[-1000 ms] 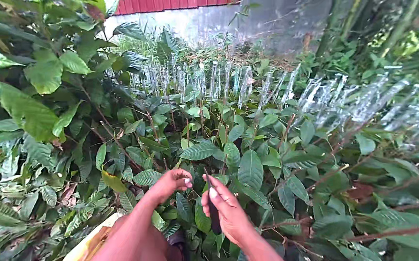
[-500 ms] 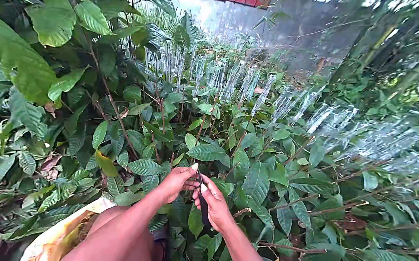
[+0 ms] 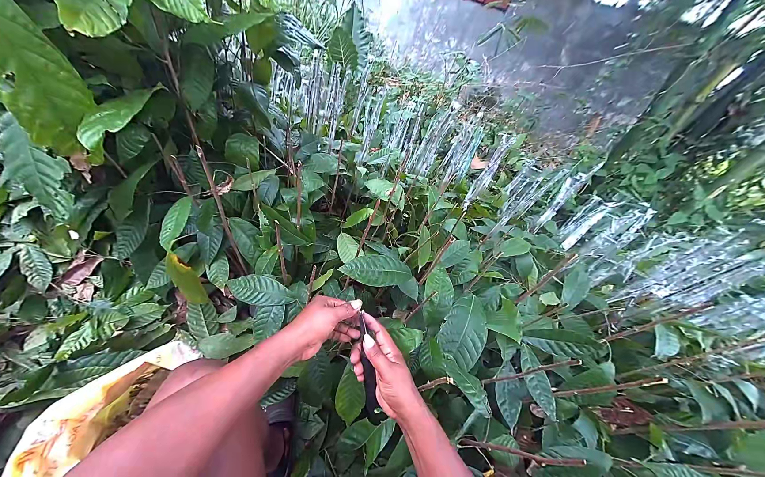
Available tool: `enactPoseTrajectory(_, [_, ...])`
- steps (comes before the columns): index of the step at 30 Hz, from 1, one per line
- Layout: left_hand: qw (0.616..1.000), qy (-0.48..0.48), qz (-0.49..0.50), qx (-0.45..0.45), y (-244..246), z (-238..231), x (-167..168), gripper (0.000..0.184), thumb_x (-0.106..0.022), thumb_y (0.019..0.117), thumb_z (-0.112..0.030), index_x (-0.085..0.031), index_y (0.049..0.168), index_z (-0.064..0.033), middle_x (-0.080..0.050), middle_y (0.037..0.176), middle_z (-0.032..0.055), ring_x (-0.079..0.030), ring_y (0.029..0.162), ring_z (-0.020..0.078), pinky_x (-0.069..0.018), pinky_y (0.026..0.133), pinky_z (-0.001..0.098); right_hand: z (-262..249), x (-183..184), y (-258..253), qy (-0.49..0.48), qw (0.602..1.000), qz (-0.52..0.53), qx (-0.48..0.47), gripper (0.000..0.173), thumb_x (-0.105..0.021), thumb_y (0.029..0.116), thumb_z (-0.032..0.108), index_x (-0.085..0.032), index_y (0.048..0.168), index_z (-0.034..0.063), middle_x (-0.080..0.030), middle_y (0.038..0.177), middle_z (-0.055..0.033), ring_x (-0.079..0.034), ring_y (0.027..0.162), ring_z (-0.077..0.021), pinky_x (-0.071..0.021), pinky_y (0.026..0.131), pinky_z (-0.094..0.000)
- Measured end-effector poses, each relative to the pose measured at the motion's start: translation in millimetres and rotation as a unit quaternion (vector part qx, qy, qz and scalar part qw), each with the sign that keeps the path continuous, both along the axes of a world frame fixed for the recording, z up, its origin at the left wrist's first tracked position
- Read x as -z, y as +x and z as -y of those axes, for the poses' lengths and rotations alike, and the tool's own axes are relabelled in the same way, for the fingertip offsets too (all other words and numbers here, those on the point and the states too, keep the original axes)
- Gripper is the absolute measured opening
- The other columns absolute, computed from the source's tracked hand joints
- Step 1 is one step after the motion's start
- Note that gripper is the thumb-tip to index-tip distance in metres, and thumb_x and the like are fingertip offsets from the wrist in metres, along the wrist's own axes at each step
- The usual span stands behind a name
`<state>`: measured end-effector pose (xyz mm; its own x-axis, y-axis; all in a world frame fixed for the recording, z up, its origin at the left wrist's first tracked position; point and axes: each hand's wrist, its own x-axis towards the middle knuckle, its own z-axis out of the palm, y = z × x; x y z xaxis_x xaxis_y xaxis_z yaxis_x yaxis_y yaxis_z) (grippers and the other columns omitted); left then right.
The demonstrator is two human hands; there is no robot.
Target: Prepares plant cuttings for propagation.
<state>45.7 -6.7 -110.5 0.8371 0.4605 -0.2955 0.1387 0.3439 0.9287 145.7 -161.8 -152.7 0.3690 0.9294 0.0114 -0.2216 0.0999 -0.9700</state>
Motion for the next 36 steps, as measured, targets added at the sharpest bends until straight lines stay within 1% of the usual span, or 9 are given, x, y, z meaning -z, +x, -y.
enactPoseTrajectory(6, [1.000, -0.006, 0.003, 0.003, 3, -1, 1, 0.029, -0.054, 0.1071, -0.020, -0.057, 0.130, -0.0021, -0.069, 0.099, 0.0109, -0.072, 0.079, 0.0202, -0.0622, 0.074, 0.0346, 2, 5, 1, -0.008, 1.000, -0.010, 0.007, 0.054, -0.043, 0.1070, 0.021, -0.034, 0.157, 0.0038, -0.062, 0.089, -0.0065, -0.060, 0.070, -0.0118, -0.0524, 0.062, -0.0243])
enactPoseTrajectory(11, [1.000, -0.010, -0.009, 0.002, 6, -4, 3, 0.027, -0.053, 0.1064, -0.013, -0.054, 0.130, -0.0002, -0.068, 0.100, 0.0113, -0.071, 0.078, 0.0194, -0.0622, 0.073, 0.0338, 0, 11, 6, -0.023, 1.000, 0.000, -0.008, 0.056, -0.043, 0.1073, 0.020, -0.030, 0.160, 0.0049, -0.063, 0.093, -0.0060, -0.060, 0.070, -0.0103, -0.0521, 0.061, -0.0230])
enactPoseTrajectory(16, [0.992, 0.119, -0.034, 0.026, 7, -20, -16, 0.052, -0.040, 0.1092, -0.047, -0.052, 0.144, -0.0105, -0.071, 0.111, 0.0078, -0.068, 0.082, 0.0150, -0.0557, 0.072, 0.0308, 3, -11, 7, 0.009, 0.999, 0.027, 0.028, 0.056, -0.041, 0.1073, 0.021, -0.030, 0.160, 0.0031, -0.063, 0.086, -0.0050, -0.060, 0.070, -0.0116, -0.0528, 0.062, -0.0249])
enactPoseTrajectory(19, [0.982, 0.174, 0.005, -0.077, 25, -37, -36, 0.048, -0.036, 0.1108, -0.044, -0.060, 0.133, -0.0083, -0.067, 0.114, 0.0051, -0.062, 0.078, 0.0109, -0.0510, 0.069, 0.0278, 0, -29, 13, 0.081, 0.993, 0.006, 0.084, 0.056, -0.040, 0.1059, 0.019, -0.029, 0.157, -0.0008, -0.062, 0.087, -0.0042, -0.062, 0.073, -0.0120, -0.0553, 0.068, -0.0270])
enactPoseTrajectory(22, [0.974, 0.159, 0.092, -0.130, 55, -47, -51, 0.051, -0.043, 0.1100, -0.039, -0.042, 0.152, -0.0100, -0.055, 0.143, 0.0140, -0.067, 0.104, 0.0223, -0.0568, 0.084, 0.0380, -15, -36, 24, 0.095, 0.987, -0.009, 0.125, 0.052, -0.038, 0.1072, 0.018, -0.032, 0.156, -0.0001, -0.062, 0.089, -0.0055, -0.062, 0.072, -0.0121, -0.0550, 0.066, -0.0260])
enactPoseTrajectory(26, [0.984, 0.111, 0.120, -0.071, 88, -57, -57, 0.063, -0.034, 0.1109, -0.045, -0.010, 0.166, -0.0242, -0.027, 0.166, 0.0135, -0.060, 0.127, 0.0299, -0.0559, 0.097, 0.0447, -32, -42, 37, 0.114, 0.984, -0.036, 0.131, 0.052, -0.037, 0.1075, 0.018, -0.032, 0.156, 0.0011, -0.062, 0.088, -0.0059, -0.063, 0.070, -0.0123, -0.0558, 0.063, -0.0256])
enactPoseTrajectory(28, [0.989, 0.093, 0.110, -0.040, 91, -61, -55, 0.057, -0.032, 0.1114, -0.045, -0.028, 0.162, -0.0188, -0.046, 0.154, 0.0147, -0.062, 0.123, 0.0289, -0.0547, 0.098, 0.0440, -37, -44, 44, 0.121, 0.983, -0.045, 0.128, 0.052, -0.037, 0.1075, 0.018, -0.032, 0.156, 0.0011, -0.063, 0.087, -0.0060, -0.063, 0.069, -0.0128, -0.0563, 0.063, -0.0262])
enactPoseTrajectory(30, [0.989, 0.113, 0.093, -0.012, 89, -62, -56, 0.052, -0.030, 0.1124, -0.041, -0.054, 0.142, -0.0057, -0.062, 0.131, 0.0130, -0.067, 0.108, 0.0228, -0.0564, 0.092, 0.0388, -44, -47, 50, 0.132, 0.982, -0.060, 0.119, 0.051, -0.038, 0.1079, 0.017, -0.032, 0.156, 0.0018, -0.064, 0.087, -0.0070, -0.064, 0.069, -0.0137, -0.0566, 0.062, -0.0267])
enactPoseTrajectory(36, [0.985, 0.146, 0.081, 0.034, 71, -60, -63, 0.045, -0.042, 0.1106, -0.038, -0.067, 0.115, -0.0014, -0.069, 0.109, 0.0088, -0.071, 0.090, 0.0179, -0.0609, 0.081, 0.0343, -61, -54, 54, 0.124, 0.989, -0.015, 0.085, 0.052, -0.037, 0.1082, 0.017, -0.031, 0.157, -0.0004, -0.065, 0.088, -0.0075, -0.063, 0.070, -0.0128, -0.0555, 0.064, -0.0262])
